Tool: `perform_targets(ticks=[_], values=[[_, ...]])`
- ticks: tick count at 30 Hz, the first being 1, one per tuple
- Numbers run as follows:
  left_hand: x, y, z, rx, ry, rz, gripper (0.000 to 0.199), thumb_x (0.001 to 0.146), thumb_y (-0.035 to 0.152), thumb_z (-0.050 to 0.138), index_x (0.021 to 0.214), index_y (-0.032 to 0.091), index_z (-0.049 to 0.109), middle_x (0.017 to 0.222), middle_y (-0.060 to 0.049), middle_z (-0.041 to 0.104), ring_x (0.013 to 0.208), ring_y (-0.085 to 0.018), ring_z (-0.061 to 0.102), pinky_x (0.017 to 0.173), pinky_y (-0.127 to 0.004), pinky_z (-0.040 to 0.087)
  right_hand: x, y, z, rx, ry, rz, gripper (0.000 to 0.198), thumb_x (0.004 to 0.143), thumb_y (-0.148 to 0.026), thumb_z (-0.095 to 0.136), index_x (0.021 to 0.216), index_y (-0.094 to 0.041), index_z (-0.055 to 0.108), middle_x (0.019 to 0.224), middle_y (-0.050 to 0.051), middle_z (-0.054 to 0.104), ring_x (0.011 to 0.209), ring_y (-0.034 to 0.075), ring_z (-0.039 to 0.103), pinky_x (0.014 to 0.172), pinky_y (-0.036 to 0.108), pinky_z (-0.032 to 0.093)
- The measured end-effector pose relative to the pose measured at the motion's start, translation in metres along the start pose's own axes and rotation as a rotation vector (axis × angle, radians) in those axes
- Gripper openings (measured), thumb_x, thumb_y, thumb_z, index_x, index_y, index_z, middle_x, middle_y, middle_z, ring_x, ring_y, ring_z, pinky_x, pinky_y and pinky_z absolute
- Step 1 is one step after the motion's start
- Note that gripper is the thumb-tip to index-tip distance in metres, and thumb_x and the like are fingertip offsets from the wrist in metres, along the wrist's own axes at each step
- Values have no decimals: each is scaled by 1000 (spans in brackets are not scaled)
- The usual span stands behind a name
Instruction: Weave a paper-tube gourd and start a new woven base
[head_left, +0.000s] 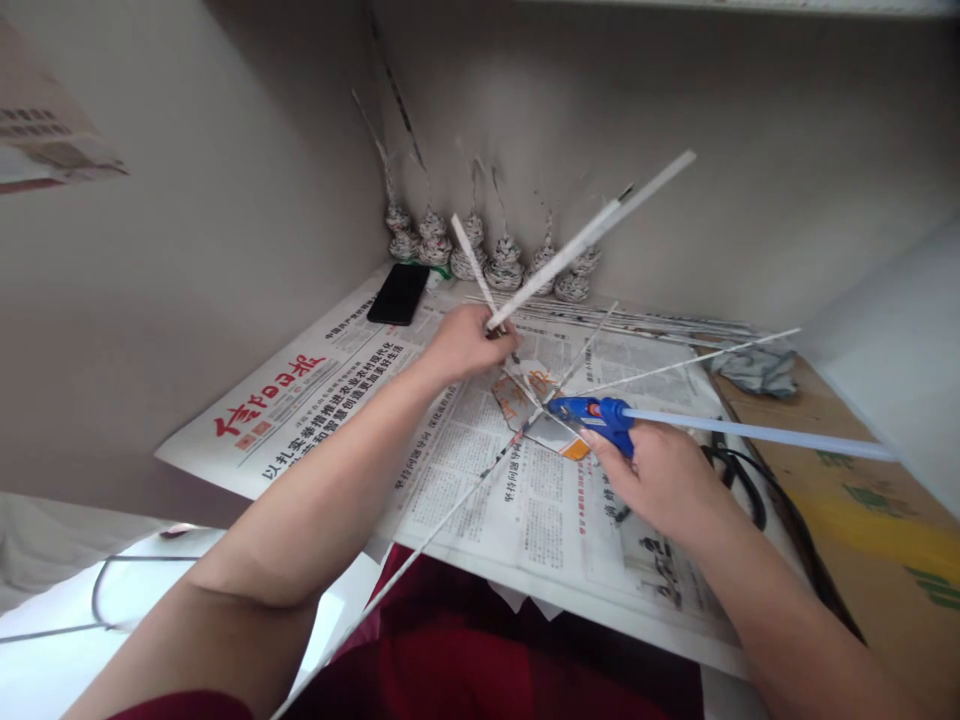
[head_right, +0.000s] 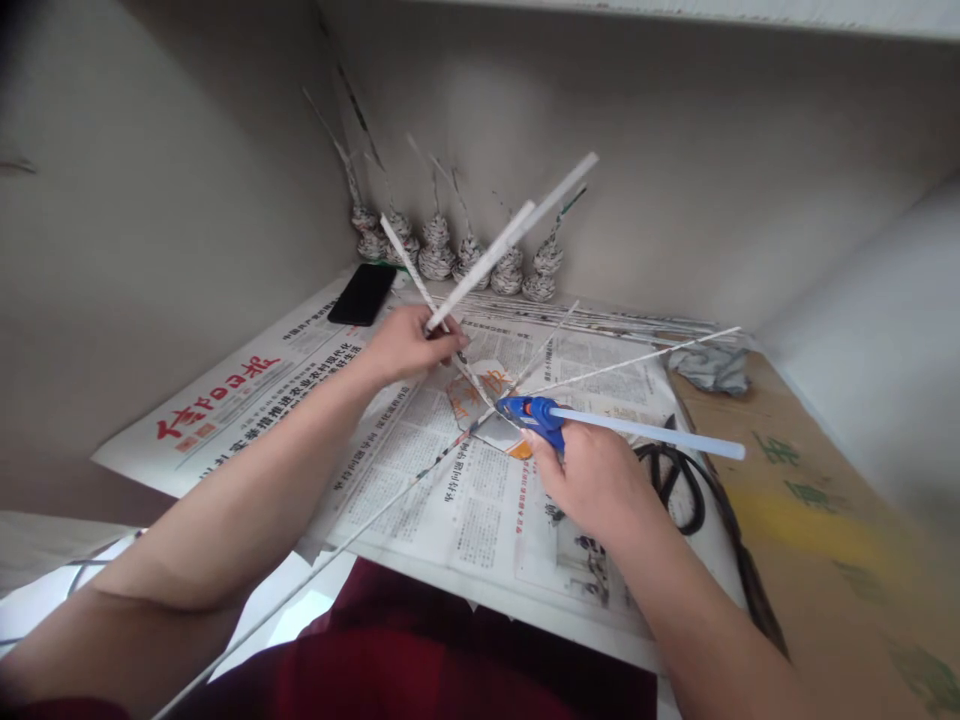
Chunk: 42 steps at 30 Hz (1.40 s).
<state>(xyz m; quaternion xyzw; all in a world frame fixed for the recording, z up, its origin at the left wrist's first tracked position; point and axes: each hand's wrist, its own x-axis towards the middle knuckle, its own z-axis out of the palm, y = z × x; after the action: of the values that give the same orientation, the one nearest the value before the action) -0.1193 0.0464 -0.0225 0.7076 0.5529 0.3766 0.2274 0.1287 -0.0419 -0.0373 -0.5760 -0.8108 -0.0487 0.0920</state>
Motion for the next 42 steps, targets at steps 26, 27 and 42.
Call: perform_targets(ticks=[26, 27, 42], values=[[-8, 5, -14, 350, -366, 83, 16, 65, 38, 74, 69, 22, 73, 59, -2, 65, 60, -17, 57, 58, -26, 37, -1, 0, -3, 59, 5, -24, 37, 93, -46, 42, 80, -20, 65, 48, 4, 55, 48, 21, 55, 48, 31, 32], [-10, 6, -6, 327, -403, 104, 12, 66, 34, 72, 72, 23, 74, 63, -2, 68, 61, -17, 58, 58, -25, 36, -1, 1, -3, 56, 10, -21, 37, 92, -46, 42, 78, -20, 65, 51, 5, 57, 49, 21, 56, 49, 32, 33], [-18, 8, 23, 260, -528, 198, 25, 66, 15, 57, 80, 24, 75, 78, 0, 73, 71, -16, 64, 63, -22, 40, 2, 4, -2, 47, -3, 10, 40, 93, -47, 40, 75, -18, 61, 63, 9, 64, 58, 24, 60, 55, 33, 38]])
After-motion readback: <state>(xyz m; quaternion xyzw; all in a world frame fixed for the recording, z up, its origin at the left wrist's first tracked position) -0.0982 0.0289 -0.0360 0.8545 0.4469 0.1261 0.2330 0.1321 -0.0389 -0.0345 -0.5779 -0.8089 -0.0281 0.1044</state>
